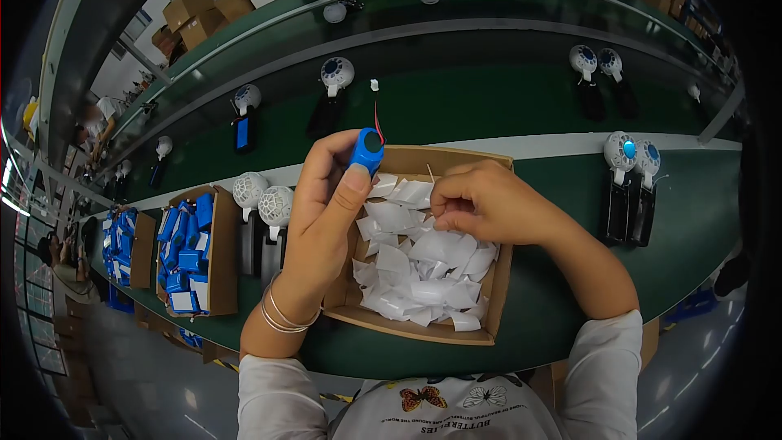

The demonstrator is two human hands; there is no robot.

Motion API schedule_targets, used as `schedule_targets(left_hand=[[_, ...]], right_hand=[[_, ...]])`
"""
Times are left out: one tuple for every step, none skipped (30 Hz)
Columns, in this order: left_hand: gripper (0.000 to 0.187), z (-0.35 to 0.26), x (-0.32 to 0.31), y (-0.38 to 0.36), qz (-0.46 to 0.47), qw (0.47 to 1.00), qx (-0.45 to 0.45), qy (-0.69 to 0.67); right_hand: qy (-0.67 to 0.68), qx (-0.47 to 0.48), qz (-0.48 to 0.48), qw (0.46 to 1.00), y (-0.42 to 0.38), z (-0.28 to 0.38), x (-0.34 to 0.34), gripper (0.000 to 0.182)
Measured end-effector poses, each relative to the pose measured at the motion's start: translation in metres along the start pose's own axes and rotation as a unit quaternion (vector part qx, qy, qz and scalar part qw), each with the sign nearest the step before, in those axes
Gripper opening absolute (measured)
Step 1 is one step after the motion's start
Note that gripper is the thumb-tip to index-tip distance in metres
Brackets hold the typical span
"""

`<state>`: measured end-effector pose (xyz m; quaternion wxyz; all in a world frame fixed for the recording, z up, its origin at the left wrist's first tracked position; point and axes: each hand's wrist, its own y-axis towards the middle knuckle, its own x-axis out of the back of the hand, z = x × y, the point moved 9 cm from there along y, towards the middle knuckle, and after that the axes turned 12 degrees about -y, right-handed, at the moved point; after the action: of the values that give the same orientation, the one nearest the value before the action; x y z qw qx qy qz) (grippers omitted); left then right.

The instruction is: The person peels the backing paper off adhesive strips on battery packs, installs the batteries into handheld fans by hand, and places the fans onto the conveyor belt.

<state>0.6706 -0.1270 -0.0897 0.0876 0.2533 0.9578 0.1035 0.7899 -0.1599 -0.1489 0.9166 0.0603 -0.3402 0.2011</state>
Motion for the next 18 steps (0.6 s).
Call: schedule_targets(left_hand=[[0.039, 0.000, 0.000, 0.001, -0.002, 1.000, 0.001, 0.000], [0.039, 0.000, -0.002, 0.001, 0.000, 1.000, 0.003, 0.001], [0.039, 0.000, -0.003, 0.001, 0.001, 1.000, 0.006, 0.002], [0.039, 0.002, -0.003, 0.002, -0.002, 1.000, 0.009, 0.001], [0.039, 0.004, -0.003, 0.002, 0.003, 1.000, 0.010, 0.004], [0.039, 0.005, -0.004, 0.003, 0.009, 1.000, 0.009, 0.007], [0.039, 0.004, -0.004, 0.003, 0.007, 1.000, 0.010, 0.005], [0.039, 0.005, -0.005, 0.004, 0.007, 1.000, 0.012, -0.002], [0.039, 0.006, -0.006, 0.004, 0.007, 1.000, 0.016, -0.009], [0.039, 0.006, -0.008, 0.004, 0.006, 1.000, 0.016, -0.009], [0.039, 0.006, -0.009, 0.005, 0.007, 1.000, 0.015, -0.007], [0.040, 0.006, -0.010, 0.006, 0.008, 1.000, 0.015, -0.006], [0.040, 0.007, -0.010, 0.006, 0.008, 1.000, 0.016, -0.006], [0.040, 0.008, -0.009, 0.006, 0.011, 1.000, 0.014, -0.005], [0.040, 0.008, -0.009, 0.007, 0.015, 1.000, 0.013, -0.004], [0.040, 0.009, -0.010, 0.008, 0.014, 1.000, 0.013, -0.005], [0.041, 0.009, -0.010, 0.008, 0.010, 1.000, 0.012, -0.009], [0.041, 0.008, -0.011, 0.009, 0.005, 1.000, 0.010, -0.014]], right_hand=[[-0.062, 0.017, -0.021, 0.998, 0.000, 0.000, 0.003, 0.017], [-0.124, 0.035, -0.042, 0.991, -0.001, 0.001, 0.006, 0.022], [-0.122, 0.035, -0.038, 0.991, 0.000, -0.005, 0.003, 0.022], [-0.099, 0.102, -0.065, 0.988, -0.002, 0.000, 0.004, 0.026], [-0.087, 0.136, -0.079, 0.984, -0.003, 0.004, 0.007, 0.028], [-0.076, 0.169, -0.091, 0.978, -0.005, 0.008, 0.009, 0.031], [-0.029, 0.108, -0.052, 0.992, -0.001, 0.002, 0.006, 0.035], [0.018, 0.046, -0.012, 0.999, 0.001, -0.008, 0.002, 0.040], [0.018, 0.046, -0.010, 0.999, 0.001, -0.008, 0.003, 0.040], [0.011, 0.016, -0.007, 1.000, 0.001, -0.014, 0.005, 0.043], [0.006, 0.001, -0.006, 1.000, 0.000, -0.017, 0.007, 0.044], [0.002, -0.014, -0.005, 1.000, -0.001, -0.019, 0.008, 0.046], [0.030, 0.011, 0.018, 0.999, -0.004, -0.013, 0.006, 0.047], [0.058, 0.035, 0.040, 0.997, -0.005, -0.007, 0.002, 0.048], [0.058, 0.034, 0.041, 0.997, -0.005, -0.009, -0.001, 0.048], [0.011, 0.124, -0.027, 0.992, -0.006, 0.003, 0.007, 0.046], [-0.011, 0.169, -0.058, 0.984, -0.008, 0.008, 0.010, 0.044], [-0.035, 0.212, -0.092, 0.972, -0.011, 0.013, 0.014, 0.043]])
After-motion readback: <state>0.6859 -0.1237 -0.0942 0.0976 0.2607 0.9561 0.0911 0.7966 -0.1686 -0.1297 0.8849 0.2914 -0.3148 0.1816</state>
